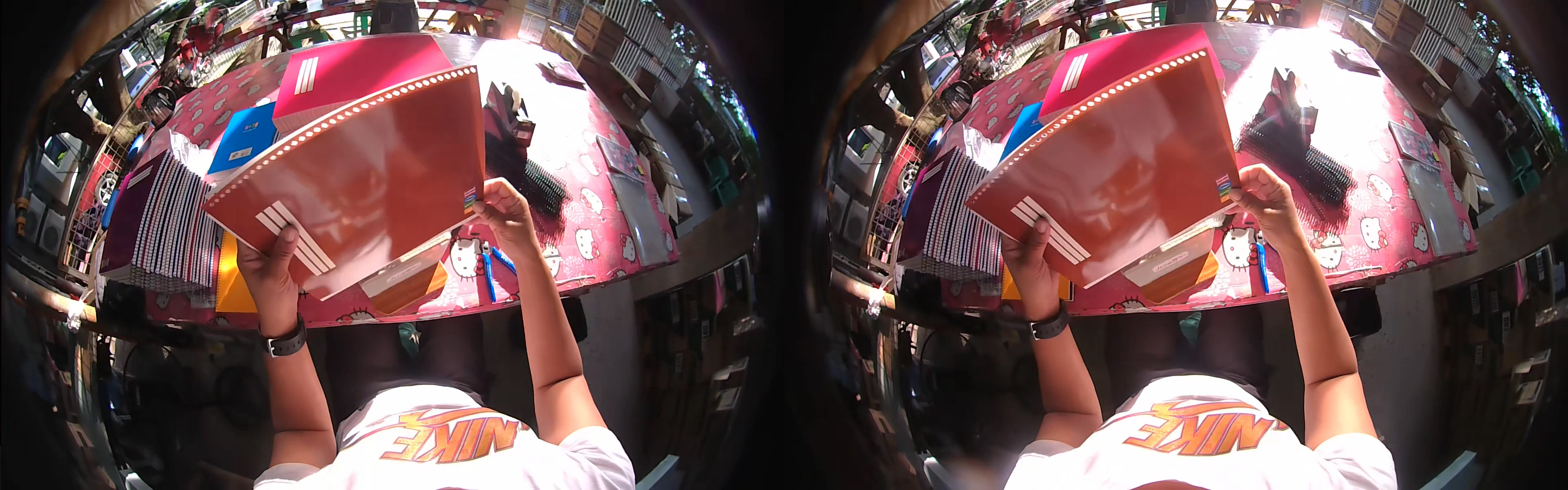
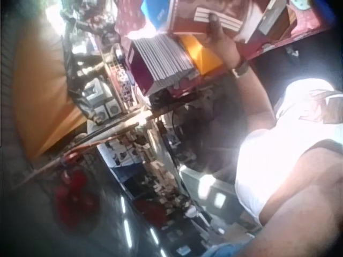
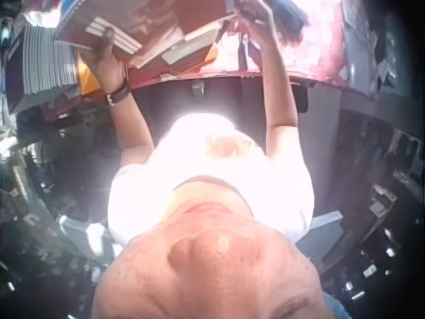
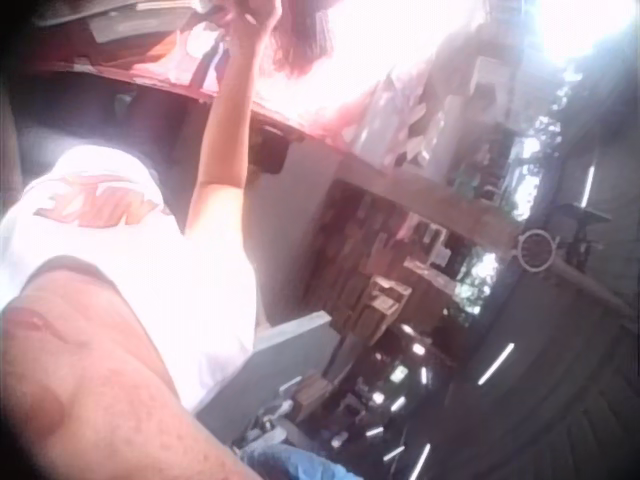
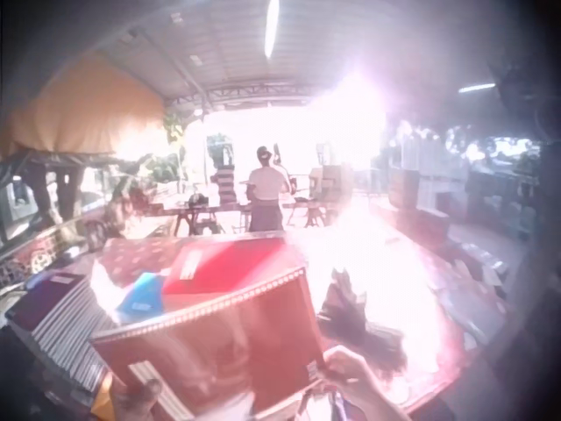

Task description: The person takes colorful notebooks out of a cardboard box and places them onto a table with a pink cloth, where they then use a blue plastic tool to separate or adjust individual notebooks within a stack.

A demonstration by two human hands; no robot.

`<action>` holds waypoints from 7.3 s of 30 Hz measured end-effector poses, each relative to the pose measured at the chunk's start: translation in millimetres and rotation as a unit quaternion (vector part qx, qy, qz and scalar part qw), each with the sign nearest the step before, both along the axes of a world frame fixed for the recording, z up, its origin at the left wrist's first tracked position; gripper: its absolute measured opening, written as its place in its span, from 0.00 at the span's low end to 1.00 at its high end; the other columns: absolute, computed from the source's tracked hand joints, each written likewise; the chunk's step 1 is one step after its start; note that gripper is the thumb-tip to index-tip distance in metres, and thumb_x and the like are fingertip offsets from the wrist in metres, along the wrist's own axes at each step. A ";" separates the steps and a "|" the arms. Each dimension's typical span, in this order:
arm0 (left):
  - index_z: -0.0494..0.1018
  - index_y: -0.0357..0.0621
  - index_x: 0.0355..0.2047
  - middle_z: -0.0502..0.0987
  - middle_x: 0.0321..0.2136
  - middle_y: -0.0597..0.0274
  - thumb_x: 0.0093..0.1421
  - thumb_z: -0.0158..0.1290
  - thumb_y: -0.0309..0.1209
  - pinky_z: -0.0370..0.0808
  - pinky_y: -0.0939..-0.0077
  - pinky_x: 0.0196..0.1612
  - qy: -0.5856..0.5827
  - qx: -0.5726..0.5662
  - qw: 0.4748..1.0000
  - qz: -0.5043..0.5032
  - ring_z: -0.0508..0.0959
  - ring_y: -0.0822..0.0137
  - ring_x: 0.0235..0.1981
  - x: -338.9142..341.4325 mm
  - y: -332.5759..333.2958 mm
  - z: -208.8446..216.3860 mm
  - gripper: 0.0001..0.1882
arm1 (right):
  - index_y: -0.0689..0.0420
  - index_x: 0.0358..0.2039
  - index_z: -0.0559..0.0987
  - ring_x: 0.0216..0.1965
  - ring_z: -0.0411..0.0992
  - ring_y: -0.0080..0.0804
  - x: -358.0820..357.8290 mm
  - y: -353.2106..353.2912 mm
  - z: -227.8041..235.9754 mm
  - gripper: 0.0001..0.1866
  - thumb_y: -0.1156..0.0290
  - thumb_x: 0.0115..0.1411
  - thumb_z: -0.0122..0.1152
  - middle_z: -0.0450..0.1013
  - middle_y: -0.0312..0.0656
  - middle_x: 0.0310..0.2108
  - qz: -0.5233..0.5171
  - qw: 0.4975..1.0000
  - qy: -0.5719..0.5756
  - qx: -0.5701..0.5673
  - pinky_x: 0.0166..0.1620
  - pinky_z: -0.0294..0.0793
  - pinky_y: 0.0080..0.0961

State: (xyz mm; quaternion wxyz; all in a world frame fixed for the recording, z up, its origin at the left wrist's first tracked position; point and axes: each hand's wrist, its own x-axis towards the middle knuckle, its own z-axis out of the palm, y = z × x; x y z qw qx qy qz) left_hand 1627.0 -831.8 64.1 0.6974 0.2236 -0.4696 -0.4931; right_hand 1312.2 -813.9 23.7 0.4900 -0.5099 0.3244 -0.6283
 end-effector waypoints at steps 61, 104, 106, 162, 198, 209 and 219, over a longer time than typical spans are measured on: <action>0.70 0.49 0.47 0.67 0.28 0.64 0.42 0.56 0.56 0.27 0.35 0.58 -0.561 -0.279 0.766 0.140 0.68 0.61 0.48 -100.0 68.4 -21.7 0.35 | 0.59 0.52 0.62 0.24 0.59 0.13 0.8 121.5 16.6 0.17 0.73 0.63 0.46 0.60 0.30 0.27 -0.176 0.966 0.154 0.109 0.26 0.61 0.10; 0.75 0.51 0.34 0.77 0.33 0.67 0.46 0.59 0.24 0.64 0.67 0.48 -0.438 -0.344 0.831 -0.013 0.77 0.65 0.37 -62.8 67.3 -13.5 0.13 | 0.55 0.35 0.77 0.29 0.69 0.36 40.7 124.3 62.1 0.15 0.84 0.45 0.60 0.68 0.40 0.28 -0.058 0.910 0.404 -0.073 0.31 0.70 0.28; 0.75 0.52 0.33 0.77 0.34 0.67 0.45 0.59 0.23 0.64 0.68 0.48 -0.424 -0.341 0.839 -0.021 0.77 0.65 0.38 -62.3 65.8 -14.0 0.14 | 0.56 0.32 0.79 0.29 0.71 0.30 38.2 123.1 63.4 0.12 0.83 0.44 0.62 0.69 0.39 0.27 -0.043 0.900 0.424 -0.096 0.30 0.71 0.23; 0.72 0.51 0.28 0.73 0.26 0.69 0.46 0.58 0.28 0.52 0.63 0.56 -0.463 -0.280 0.836 0.096 0.73 0.68 0.33 -104.0 55.0 -6.4 0.08 | 0.57 0.35 0.76 0.29 0.69 0.33 26.1 108.4 42.2 0.18 0.83 0.40 0.61 0.72 0.38 0.29 -0.216 0.821 0.481 -0.219 0.31 0.70 0.25; 0.73 0.61 0.31 0.71 0.35 0.75 0.48 0.57 0.42 0.52 0.53 0.52 -0.540 -0.298 0.787 0.001 0.71 0.72 0.40 -81.3 61.7 1.1 0.10 | 0.57 0.46 0.68 0.44 0.66 0.43 -24.7 26.6 -78.8 0.25 0.70 0.45 0.63 0.68 0.47 0.42 -0.267 0.709 0.650 0.068 0.48 0.65 0.33; 0.73 0.60 0.28 0.71 0.30 0.78 0.49 0.56 0.44 0.50 0.53 0.53 -0.529 -0.270 0.804 0.006 0.71 0.73 0.38 -86.5 63.7 1.6 0.08 | 0.51 0.40 0.76 0.25 0.71 0.32 -17.6 -36.1 -89.0 0.18 0.71 0.45 0.58 0.71 0.42 0.23 -0.199 0.818 0.530 0.099 0.32 0.71 0.28; 0.72 0.60 0.26 0.71 0.26 0.78 0.49 0.57 0.42 0.52 0.53 0.53 -0.474 -0.297 0.828 0.038 0.73 0.73 0.36 -91.4 59.4 -2.7 0.07 | 0.50 0.52 0.64 0.54 0.54 0.54 5.6 10.5 -77.8 0.40 0.57 0.36 0.69 0.52 0.52 0.57 -0.065 0.718 0.689 0.076 0.54 0.58 0.45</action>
